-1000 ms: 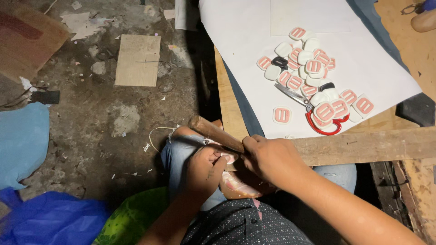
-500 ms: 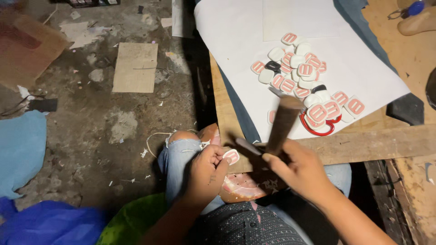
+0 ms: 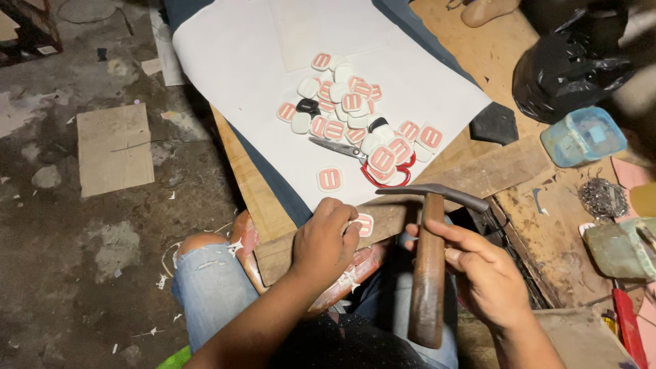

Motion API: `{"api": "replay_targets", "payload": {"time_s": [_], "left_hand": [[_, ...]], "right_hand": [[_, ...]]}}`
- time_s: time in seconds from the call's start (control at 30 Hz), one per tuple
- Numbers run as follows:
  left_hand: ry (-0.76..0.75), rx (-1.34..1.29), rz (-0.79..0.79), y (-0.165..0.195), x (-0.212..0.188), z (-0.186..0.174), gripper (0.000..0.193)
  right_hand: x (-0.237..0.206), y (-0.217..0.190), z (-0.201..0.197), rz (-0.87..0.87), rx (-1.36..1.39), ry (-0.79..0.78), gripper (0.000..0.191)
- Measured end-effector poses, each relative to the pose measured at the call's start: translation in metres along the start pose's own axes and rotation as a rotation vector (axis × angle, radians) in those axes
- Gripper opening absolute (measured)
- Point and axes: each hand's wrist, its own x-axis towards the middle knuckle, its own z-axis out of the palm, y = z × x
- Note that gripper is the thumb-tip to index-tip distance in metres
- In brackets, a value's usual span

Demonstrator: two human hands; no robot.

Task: The person sits on the floor and uses a hammer to repeatedly strike small white and pink rectangular pieces placed on a wooden block. The person picks up each piece, positions it on the block, taps it with the hammer, and then sets it aside on a nearby sheet of paper.

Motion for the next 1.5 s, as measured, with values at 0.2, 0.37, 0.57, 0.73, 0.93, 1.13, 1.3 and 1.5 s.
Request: {"api": "replay_targets", "payload": {"time_s": [0.2,0.37,0.57,0.73,0.93,1.13,1.3,1.5], "left_hand": [[0.012,0.066,0.113,-0.002,-0.006,-0.002,0.020],[0.006,0.077,0.121,-0.006,-0.006,0.000,0.014],[0.023,0.115,0.188,-0.010,-0.011,0.003,0.010],[0.009,0.112,0.235,-0.013,-0.008,0.003,0.010],[-0.009,0.091,0.243,-0.012,-0.010,0.001,0.010],[-0.010,0.081,0.237,-0.008,-0.009,-0.002,0.008],[0.038,0.090,0.291,-0.007,-0.010,-0.002,0.010],[0.040,0.114,0.288,-0.010,-0.010,0.001,0.018]], "right_hand": [[-0.006,0.022,0.007,-0.187,0.393,-0.066,0.045],[-0.001,0.032,0.019,0.131,-0.085,0.115,0.035],[-0.006,0.049,0.032,-0.150,-0.471,0.132,0.047],[0.009,0.053,0.033,0.161,-0.672,0.096,0.023],[0.016,0.043,0.042,-0.059,-0.640,0.102,0.034],[0.032,0.038,0.045,-0.036,-0.875,0.035,0.026],[0.023,0.041,0.044,0.226,-0.702,0.128,0.027],[0.012,0.053,0.041,0.032,-0.651,0.093,0.034]]}}
